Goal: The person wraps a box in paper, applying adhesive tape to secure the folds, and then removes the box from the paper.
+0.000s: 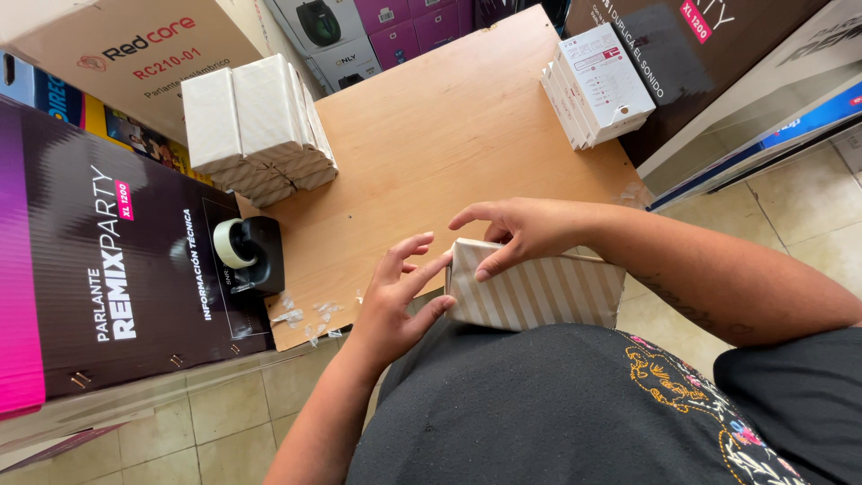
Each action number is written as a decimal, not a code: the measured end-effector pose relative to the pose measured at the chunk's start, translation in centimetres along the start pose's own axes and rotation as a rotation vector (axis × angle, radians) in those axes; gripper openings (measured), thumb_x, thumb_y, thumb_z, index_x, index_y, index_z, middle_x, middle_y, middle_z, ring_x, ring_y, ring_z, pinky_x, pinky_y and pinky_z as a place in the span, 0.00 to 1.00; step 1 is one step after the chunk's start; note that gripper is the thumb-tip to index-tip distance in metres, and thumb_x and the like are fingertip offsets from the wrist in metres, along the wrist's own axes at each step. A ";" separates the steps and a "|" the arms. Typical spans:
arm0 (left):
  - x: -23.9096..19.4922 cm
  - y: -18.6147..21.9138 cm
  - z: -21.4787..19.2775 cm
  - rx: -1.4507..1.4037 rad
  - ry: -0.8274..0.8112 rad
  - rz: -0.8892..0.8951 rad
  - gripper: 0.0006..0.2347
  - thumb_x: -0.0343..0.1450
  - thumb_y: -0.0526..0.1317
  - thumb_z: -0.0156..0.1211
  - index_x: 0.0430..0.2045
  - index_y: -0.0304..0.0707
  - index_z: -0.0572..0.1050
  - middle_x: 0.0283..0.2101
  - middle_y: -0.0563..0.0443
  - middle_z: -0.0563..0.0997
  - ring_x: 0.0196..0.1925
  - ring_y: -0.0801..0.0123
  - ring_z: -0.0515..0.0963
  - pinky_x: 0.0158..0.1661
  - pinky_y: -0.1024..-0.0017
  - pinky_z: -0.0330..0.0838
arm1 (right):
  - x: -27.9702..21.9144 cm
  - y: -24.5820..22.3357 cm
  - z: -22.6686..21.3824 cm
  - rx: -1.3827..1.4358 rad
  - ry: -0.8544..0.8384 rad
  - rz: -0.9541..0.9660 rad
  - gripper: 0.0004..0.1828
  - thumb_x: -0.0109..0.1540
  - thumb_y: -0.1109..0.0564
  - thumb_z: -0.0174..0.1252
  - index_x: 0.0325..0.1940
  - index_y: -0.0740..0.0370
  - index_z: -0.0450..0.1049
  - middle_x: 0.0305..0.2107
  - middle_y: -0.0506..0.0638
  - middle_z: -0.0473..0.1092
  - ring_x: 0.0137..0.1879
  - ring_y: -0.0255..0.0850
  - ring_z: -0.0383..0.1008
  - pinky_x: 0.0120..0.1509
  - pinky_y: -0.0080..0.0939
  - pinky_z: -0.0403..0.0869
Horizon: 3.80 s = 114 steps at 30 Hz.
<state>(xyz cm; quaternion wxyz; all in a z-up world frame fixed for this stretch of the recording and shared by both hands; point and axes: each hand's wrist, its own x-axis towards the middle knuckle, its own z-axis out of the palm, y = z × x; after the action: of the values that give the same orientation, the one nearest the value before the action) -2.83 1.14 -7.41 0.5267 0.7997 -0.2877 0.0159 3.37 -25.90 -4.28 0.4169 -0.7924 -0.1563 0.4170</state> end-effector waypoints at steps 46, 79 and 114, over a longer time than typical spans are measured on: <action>0.6 -4.5 -1.5 -0.652 0.052 -0.590 0.04 0.67 0.36 0.66 0.26 0.35 0.78 0.59 0.42 0.74 0.62 0.60 0.74 0.62 0.61 0.63 | -5.1 -1.7 -1.5 -0.070 0.097 -0.157 0.34 0.54 0.46 0.71 0.66 0.39 0.72 0.30 0.42 0.80 0.33 0.36 0.73 0.44 0.37 0.75; -21.3 -28.6 1.5 0.721 0.743 -0.728 0.14 0.63 0.43 0.75 0.40 0.65 0.80 0.31 0.74 0.84 0.38 0.74 0.79 0.49 0.75 0.74 | -3.7 3.1 -2.6 0.021 0.211 -0.103 0.33 0.53 0.47 0.74 0.63 0.42 0.76 0.34 0.47 0.82 0.34 0.38 0.75 0.41 0.39 0.77; -19.0 -27.5 2.9 0.757 0.850 -0.758 0.28 0.57 0.43 0.75 0.54 0.61 0.73 0.34 0.72 0.83 0.42 0.64 0.79 0.52 0.66 0.69 | -3.0 4.8 -2.4 0.090 0.240 -0.092 0.34 0.54 0.47 0.74 0.64 0.40 0.75 0.37 0.46 0.83 0.35 0.34 0.73 0.39 0.37 0.76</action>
<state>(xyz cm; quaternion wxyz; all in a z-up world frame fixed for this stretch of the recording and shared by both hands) -6.37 14.79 -37.88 0.2474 0.8986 0.2692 0.2424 2.99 -31.87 -5.74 0.4863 -0.8091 -0.1228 0.3062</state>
